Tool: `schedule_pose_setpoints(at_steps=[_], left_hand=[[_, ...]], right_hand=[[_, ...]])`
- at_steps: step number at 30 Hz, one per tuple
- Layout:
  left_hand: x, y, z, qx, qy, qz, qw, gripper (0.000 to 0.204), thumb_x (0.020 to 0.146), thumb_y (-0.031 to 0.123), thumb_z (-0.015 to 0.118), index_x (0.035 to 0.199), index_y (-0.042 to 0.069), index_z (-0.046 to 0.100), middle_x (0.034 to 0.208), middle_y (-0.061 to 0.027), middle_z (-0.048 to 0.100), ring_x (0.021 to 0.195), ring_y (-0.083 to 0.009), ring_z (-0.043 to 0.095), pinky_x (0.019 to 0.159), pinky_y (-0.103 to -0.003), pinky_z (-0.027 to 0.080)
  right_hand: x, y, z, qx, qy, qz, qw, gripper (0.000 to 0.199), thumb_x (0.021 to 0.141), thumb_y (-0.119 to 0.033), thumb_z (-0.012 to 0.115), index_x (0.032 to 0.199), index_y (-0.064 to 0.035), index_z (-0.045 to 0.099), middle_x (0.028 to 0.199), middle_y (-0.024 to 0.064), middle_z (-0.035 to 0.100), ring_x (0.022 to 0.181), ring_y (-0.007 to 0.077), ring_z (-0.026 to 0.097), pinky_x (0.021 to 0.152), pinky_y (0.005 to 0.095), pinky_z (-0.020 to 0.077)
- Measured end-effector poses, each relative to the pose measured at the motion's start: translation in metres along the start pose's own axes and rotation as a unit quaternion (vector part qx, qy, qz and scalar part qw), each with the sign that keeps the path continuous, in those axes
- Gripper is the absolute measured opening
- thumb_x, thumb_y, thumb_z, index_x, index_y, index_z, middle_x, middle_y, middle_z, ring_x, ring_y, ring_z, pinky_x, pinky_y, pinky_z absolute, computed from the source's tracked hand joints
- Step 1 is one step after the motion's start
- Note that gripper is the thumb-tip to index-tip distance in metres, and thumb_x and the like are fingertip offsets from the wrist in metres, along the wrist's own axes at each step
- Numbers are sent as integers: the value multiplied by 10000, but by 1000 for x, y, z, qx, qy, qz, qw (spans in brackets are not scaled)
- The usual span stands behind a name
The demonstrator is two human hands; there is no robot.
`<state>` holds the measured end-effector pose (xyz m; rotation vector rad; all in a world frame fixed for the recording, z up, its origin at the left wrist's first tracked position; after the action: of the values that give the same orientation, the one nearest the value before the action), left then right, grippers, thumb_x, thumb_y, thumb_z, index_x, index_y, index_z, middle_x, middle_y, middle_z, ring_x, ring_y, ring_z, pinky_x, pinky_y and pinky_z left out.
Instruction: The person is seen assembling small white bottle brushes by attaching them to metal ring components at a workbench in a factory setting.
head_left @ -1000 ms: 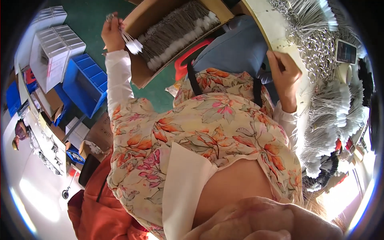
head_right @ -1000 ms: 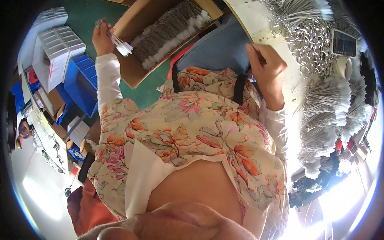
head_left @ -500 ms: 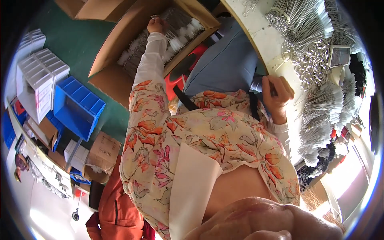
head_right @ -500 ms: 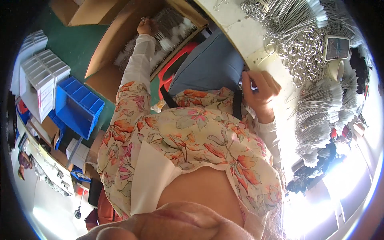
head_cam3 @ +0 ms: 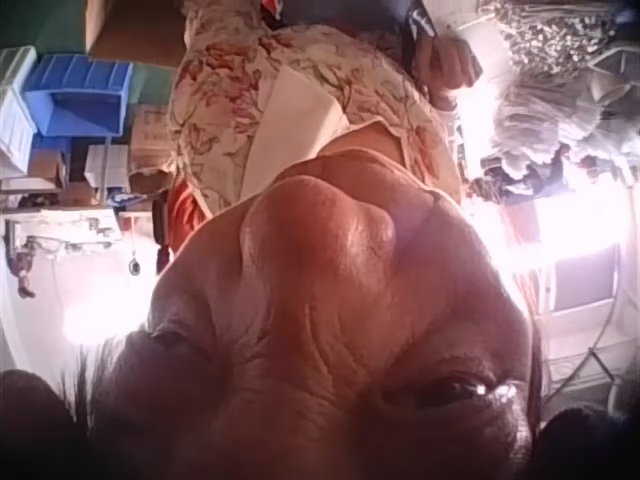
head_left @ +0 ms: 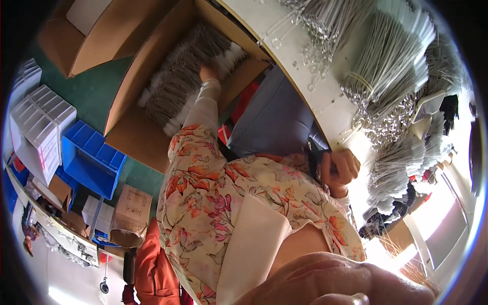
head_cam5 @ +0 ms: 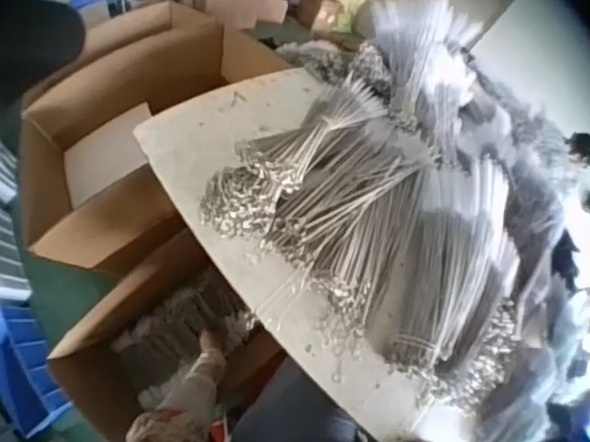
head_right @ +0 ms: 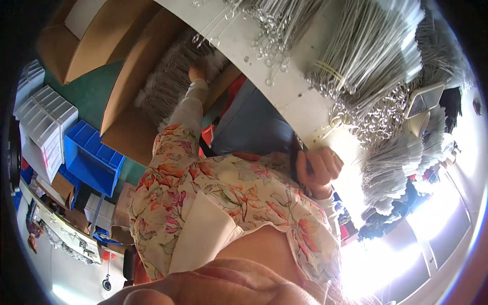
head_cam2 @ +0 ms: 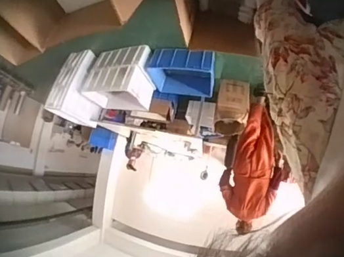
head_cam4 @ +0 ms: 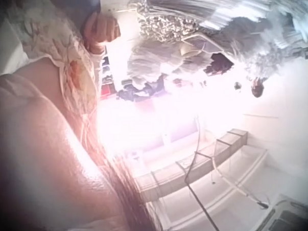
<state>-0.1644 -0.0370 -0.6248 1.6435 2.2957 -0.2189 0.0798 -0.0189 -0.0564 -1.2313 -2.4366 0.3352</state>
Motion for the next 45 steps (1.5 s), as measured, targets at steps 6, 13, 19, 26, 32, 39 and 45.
schedule_pose_setpoints(at_steps=[6, 13, 19, 26, 32, 39, 45], left_hand=[[26, 9, 60, -334, -84, -249, 905, 340, 803, 360, 593, 1038, 119, 642, 953, -101, 668, 911, -282, 642, 766, -386, 512], [45, -1, 92, -254, -124, -58, 957, 299, 800, 346, 564, 942, 110, 679, 944, -125, 666, 898, -287, 644, 750, -409, 513], [15, -5, 6, 11, 32, 250, 968, 271, 771, 358, 590, 911, 148, 689, 861, -94, 678, 827, -279, 653, 711, -381, 522], [-9, -133, -179, -125, 238, -32, 962, 205, 804, 282, 584, 749, 92, 637, 733, -55, 628, 659, -218, 602, 572, -346, 511], [-66, 6, -588, -564, 434, 75, 699, 185, 916, 161, 519, 985, -9, 537, 792, -91, 591, 658, -148, 529, 591, -280, 447], [50, 296, -713, -432, -5, 404, 806, 236, 903, 171, 540, 1056, 0, 596, 956, -72, 653, 823, -141, 628, 700, -238, 490], [194, 367, -616, -84, -198, 205, 955, 331, 830, 293, 637, 984, 6, 579, 860, -82, 616, 739, -204, 635, 628, -345, 518]], right_hand=[[-3, -4, 0, -25, -3, -2, 1000, 144, 606, -4, 672, 612, -63, 542, 501, 19, 405, 389, 168, 399, 382, 273, 309], [-5, 3, -7, -27, 11, 19, 999, 190, 545, -35, 695, 575, -97, 518, 505, 2, 386, 405, 153, 396, 388, 277, 293], [0, 8, -13, 18, 23, 3, 1000, 178, 600, -84, 696, 602, -100, 519, 555, 26, 436, 445, 183, 453, 415, 301, 365], [-19, 21, -13, 98, 48, -61, 992, 143, 675, -132, 679, 628, -93, 550, 593, 37, 498, 512, 200, 539, 460, 326, 439], [-39, 54, -62, 270, 56, -36, 961, 109, 729, -120, 684, 676, -67, 606, 621, 51, 559, 514, 209, 556, 454, 325, 443], [-46, 157, -213, 117, 178, 34, 976, 47, 758, -53, 641, 794, -25, 651, 730, 92, 629, 590, 217, 607, 532, 307, 508], [-27, 268, -276, 54, 187, 145, 970, 129, 822, -138, 623, 859, -17, 646, 660, 92, 621, 539, 170, 594, 535, 281, 483]])
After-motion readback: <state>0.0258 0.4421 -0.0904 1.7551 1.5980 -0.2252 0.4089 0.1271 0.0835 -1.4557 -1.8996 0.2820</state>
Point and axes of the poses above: each hand's wrist, its own x-axis towards the middle knuckle, its own z-axis out of the palm, y = z × x, the point moved 8 cm from there along x, towards the middle knuckle
